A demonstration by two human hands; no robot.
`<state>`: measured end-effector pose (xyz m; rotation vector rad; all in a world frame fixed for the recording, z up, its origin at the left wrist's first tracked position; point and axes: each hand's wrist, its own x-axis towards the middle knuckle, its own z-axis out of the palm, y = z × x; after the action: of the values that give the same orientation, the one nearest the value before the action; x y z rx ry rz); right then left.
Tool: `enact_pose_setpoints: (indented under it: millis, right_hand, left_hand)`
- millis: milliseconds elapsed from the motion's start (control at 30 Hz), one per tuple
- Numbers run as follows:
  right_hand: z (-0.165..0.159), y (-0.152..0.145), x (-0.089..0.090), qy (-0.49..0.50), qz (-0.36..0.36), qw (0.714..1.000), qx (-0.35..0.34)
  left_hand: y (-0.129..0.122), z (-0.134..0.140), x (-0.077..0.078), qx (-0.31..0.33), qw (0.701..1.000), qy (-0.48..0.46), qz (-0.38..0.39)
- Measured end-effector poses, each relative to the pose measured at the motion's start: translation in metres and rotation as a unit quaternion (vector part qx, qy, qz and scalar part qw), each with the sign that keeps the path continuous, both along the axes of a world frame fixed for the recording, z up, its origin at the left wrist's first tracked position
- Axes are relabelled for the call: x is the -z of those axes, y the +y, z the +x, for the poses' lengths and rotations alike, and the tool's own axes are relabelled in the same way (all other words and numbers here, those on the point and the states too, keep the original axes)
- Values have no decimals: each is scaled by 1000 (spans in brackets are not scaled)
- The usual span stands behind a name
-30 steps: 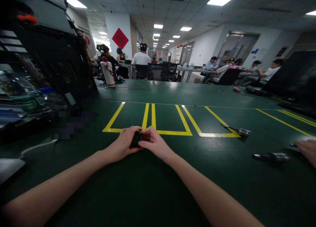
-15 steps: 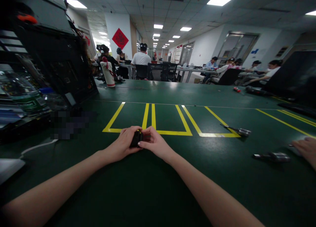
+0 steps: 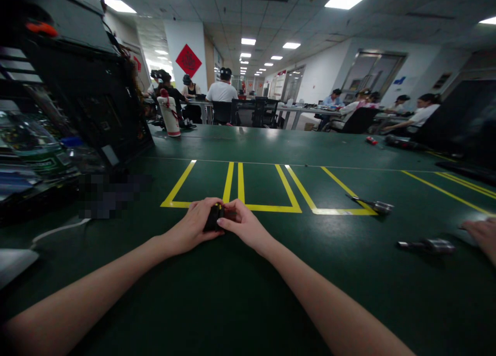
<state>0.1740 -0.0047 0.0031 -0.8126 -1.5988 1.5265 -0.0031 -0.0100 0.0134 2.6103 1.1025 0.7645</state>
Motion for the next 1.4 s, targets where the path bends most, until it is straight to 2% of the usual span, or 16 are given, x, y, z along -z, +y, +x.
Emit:
enact_pose_setpoints:
  millis: [100,233,500,667,900,1067,1267,1400]
  right_hand:
    - [0,-1,-1,18,-1,1000,-14]
    - [-1,-4,-5,10,-1,1000,4]
    - [-1,-2,-4,-31,-3,999,27]
    - [0,-2,-4,20,-13,1000,-14]
    - [-3,-3,-5,7,6,1000,26]
    - [-1,-2,-5,-26,-16,999,24]
    - [0,-2,-4,29,-16,999,-18]
    - [-2,-4,-6,17,-11,1000,4]
  left_hand:
    - [-3,-1,-5,1,1000,5,-4]
    - [-5,-1,-9,4,1000,11,-13]
    - [-2,-1,-3,1,1000,-1,2]
    - [-5,-2,-9,13,1000,8,-8]
    - [-4,1,-7,-3,1000,17,3]
    - [-3,0,-5,-3,1000,6,1]
    - [-4,-1,-7,2,1000,13,-12]
    - [-4,0,-7,1,1000,7,-3]
